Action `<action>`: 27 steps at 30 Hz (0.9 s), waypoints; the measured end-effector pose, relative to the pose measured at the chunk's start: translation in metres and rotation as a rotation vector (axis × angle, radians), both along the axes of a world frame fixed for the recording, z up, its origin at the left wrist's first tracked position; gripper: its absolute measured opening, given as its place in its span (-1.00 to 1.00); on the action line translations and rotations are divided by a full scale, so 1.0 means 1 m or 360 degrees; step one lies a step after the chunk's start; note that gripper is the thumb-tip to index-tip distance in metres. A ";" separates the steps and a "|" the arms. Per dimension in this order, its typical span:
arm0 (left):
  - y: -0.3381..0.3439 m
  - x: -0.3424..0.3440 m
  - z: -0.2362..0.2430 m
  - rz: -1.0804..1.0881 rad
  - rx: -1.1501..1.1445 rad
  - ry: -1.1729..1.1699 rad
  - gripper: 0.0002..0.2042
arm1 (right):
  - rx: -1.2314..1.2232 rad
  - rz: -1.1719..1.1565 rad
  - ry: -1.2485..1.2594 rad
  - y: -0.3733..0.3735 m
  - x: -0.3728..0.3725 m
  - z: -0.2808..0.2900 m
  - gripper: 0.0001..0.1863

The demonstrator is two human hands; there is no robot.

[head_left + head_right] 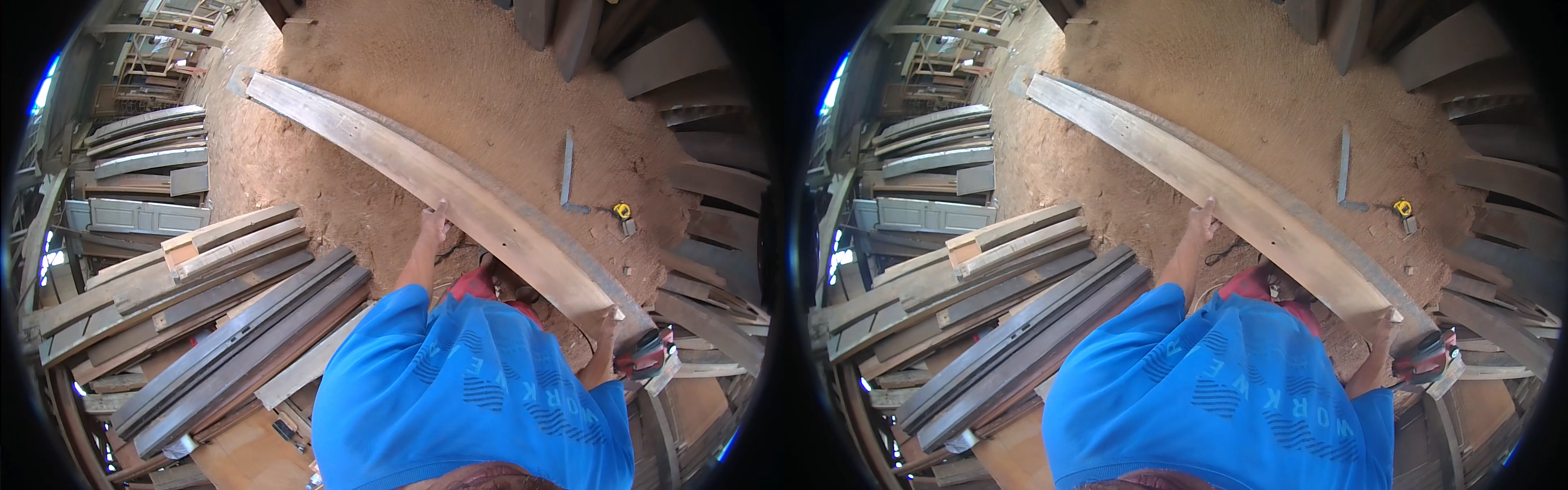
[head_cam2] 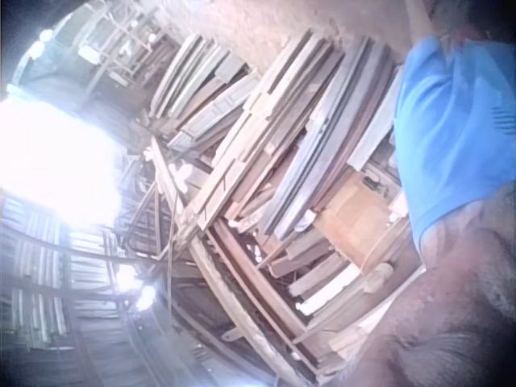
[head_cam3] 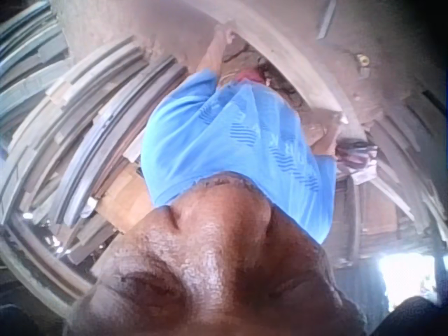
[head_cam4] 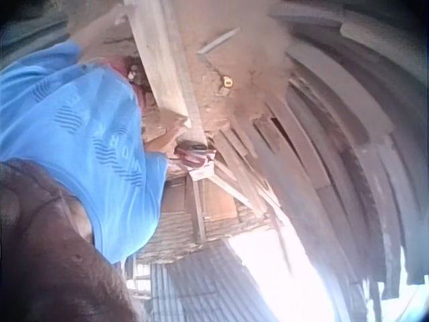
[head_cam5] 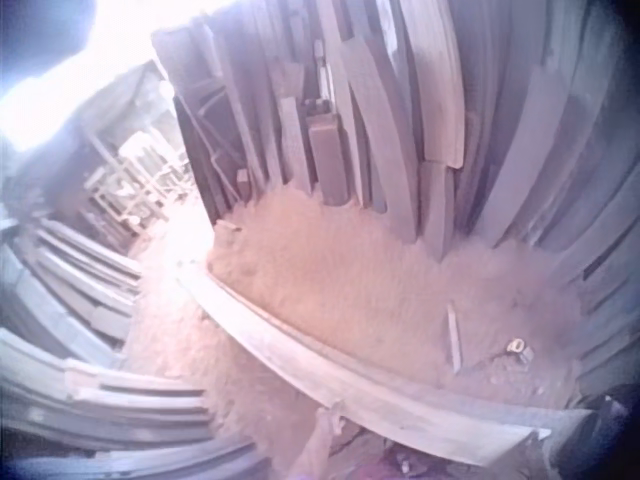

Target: The person selects a long wooden plank from a stack and places it on a workbench. They measure the plank with a tape measure and mark it with a pencil. The person then uses a handheld electric sander to smooth the surface of the plank. Finally, they use a hand plane to further refine the wood's surface.

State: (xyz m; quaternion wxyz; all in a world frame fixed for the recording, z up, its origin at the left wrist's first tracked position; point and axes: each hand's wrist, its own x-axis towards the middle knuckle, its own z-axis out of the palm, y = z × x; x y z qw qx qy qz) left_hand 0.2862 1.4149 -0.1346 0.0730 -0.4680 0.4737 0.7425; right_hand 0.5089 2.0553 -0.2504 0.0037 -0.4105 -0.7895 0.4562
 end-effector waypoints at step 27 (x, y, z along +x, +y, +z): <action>0.021 -0.041 0.101 -0.0495 -0.0930 -0.0327 -0.46 | 0.0522 0.1888 -0.0705 -0.305 -0.160 0.283 -0.27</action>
